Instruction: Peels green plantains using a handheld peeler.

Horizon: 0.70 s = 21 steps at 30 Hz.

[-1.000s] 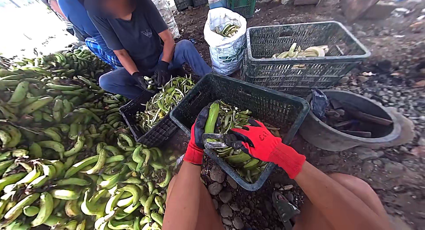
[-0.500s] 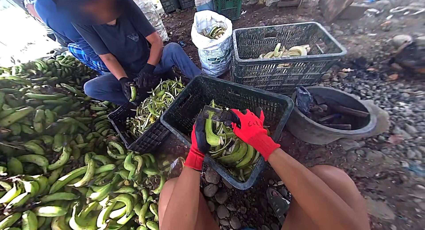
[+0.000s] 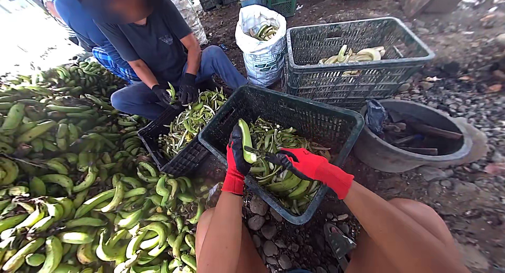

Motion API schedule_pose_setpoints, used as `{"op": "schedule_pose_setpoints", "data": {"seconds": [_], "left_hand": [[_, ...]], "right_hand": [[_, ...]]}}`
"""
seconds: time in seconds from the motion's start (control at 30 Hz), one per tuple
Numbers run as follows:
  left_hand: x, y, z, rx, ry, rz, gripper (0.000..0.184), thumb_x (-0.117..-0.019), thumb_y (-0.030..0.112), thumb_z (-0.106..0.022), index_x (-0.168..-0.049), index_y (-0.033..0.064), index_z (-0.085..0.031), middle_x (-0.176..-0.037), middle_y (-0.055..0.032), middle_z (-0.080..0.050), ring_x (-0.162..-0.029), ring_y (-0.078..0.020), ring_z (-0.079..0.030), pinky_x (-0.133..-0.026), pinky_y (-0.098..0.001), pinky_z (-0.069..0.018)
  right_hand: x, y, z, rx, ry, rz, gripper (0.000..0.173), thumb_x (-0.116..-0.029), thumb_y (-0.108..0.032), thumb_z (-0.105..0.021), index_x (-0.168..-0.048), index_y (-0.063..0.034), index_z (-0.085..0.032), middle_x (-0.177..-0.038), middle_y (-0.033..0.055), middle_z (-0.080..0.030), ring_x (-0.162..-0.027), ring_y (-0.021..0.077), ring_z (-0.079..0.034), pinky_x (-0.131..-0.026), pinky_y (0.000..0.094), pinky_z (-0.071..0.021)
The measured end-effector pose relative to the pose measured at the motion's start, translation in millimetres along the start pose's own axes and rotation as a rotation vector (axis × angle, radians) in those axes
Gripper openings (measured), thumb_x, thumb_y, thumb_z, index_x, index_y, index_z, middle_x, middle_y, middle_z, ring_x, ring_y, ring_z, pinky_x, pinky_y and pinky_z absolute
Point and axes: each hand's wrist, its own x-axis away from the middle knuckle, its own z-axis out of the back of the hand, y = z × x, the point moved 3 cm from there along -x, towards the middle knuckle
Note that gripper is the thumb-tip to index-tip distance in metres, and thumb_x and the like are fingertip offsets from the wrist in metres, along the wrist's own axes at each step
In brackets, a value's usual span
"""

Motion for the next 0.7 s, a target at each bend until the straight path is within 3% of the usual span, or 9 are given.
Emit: {"op": "schedule_pose_setpoints", "data": {"seconds": [0.03, 0.17, 0.27, 0.4, 0.5, 0.57, 0.7], "left_hand": [[0.2, 2.2, 1.9, -0.049, -0.02, -0.038, 0.044, -0.1087, 0.037, -0.033, -0.141, 0.0137, -0.052, -0.104, -0.0002, -0.066, -0.084, -0.0064, -0.064, -0.076, -0.0271, -0.0564], [-2.1, 7.0, 6.8, -0.127, -0.069, -0.151, 0.046, -0.1081, 0.039, -0.032, -0.14, 0.0121, -0.051, -0.098, 0.0004, -0.067, -0.077, -0.0061, -0.064, -0.07, -0.0267, -0.0569], [3.5, 14.3, 4.1, -0.075, -0.198, -0.141, 0.05, -0.1047, 0.042, -0.039, -0.149, 0.019, -0.047, -0.105, 0.0041, -0.067, -0.076, -0.0025, -0.063, -0.068, -0.0223, -0.0562], [11.8, 9.6, 0.4, 0.0, -0.192, -0.125, 0.039, -0.1016, 0.031, -0.047, -0.136, 0.0129, -0.054, -0.098, 0.0055, -0.068, -0.079, 0.0, -0.064, -0.071, -0.0199, -0.0559], [15.5, 6.6, -1.3, -0.121, -0.159, -0.212, 0.048, -0.0981, 0.024, -0.051, -0.142, 0.004, -0.048, -0.108, 0.0019, -0.065, -0.09, 0.0003, -0.062, -0.081, -0.0217, -0.0547], [19.0, 4.1, -7.8, -0.148, -0.118, -0.183, 0.046, -0.0978, 0.022, -0.049, -0.14, 0.0036, -0.048, -0.1, 0.0009, -0.065, -0.081, -0.0018, -0.062, -0.073, -0.0235, -0.0555], [20.7, 2.5, -13.5, -0.206, -0.123, -0.14, 0.045, -0.102, 0.023, -0.045, -0.143, 0.0047, -0.046, -0.098, -0.0037, -0.064, -0.076, -0.0077, -0.063, -0.07, -0.0276, -0.0565]], "right_hand": [[4.9, -4.5, -0.7, 0.025, 0.005, 0.003, 0.045, -0.11, -0.041, -0.042, -0.133, -0.009, -0.064, -0.119, 0.0165, -0.07, -0.113, 0.0268, -0.066, -0.1, 0.0502, -0.0492], [22.2, -19.4, 3.8, 0.019, 0.063, 0.051, 0.041, -0.1087, -0.04, -0.046, -0.13, -0.0119, -0.066, -0.107, 0.012, -0.072, -0.1, 0.0211, -0.068, -0.092, 0.0458, -0.0529], [23.4, -25.8, 5.5, 0.105, 0.007, 0.036, 0.037, -0.1094, -0.033, -0.046, -0.134, -0.0113, -0.065, -0.113, 0.0144, -0.071, -0.107, 0.026, -0.068, -0.096, 0.0495, -0.0511], [15.0, -28.0, 5.3, 0.283, 0.087, 0.092, 0.031, -0.1055, -0.027, -0.052, -0.127, -0.0124, -0.068, -0.105, 0.0144, -0.073, -0.103, 0.032, -0.069, -0.094, 0.0572, -0.0499], [9.2, -27.3, 6.4, 0.378, 0.149, 0.012, 0.036, -0.1042, -0.032, -0.054, -0.136, -0.0206, -0.064, -0.115, 0.0118, -0.072, -0.114, 0.032, -0.066, -0.106, 0.0623, -0.0407], [6.4, -26.8, 11.1, 0.386, 0.213, -0.076, 0.044, -0.1023, -0.036, -0.058, -0.145, -0.0232, -0.058, -0.126, 0.0144, -0.069, -0.123, 0.0353, -0.062, -0.115, 0.0688, -0.0277], [2.8, -23.0, 13.8, 0.387, 0.324, -0.118, 0.049, -0.0997, -0.038, -0.061, -0.147, -0.0261, -0.056, -0.13, 0.014, -0.066, -0.127, 0.0347, -0.059, -0.117, 0.0703, -0.0213]]}}
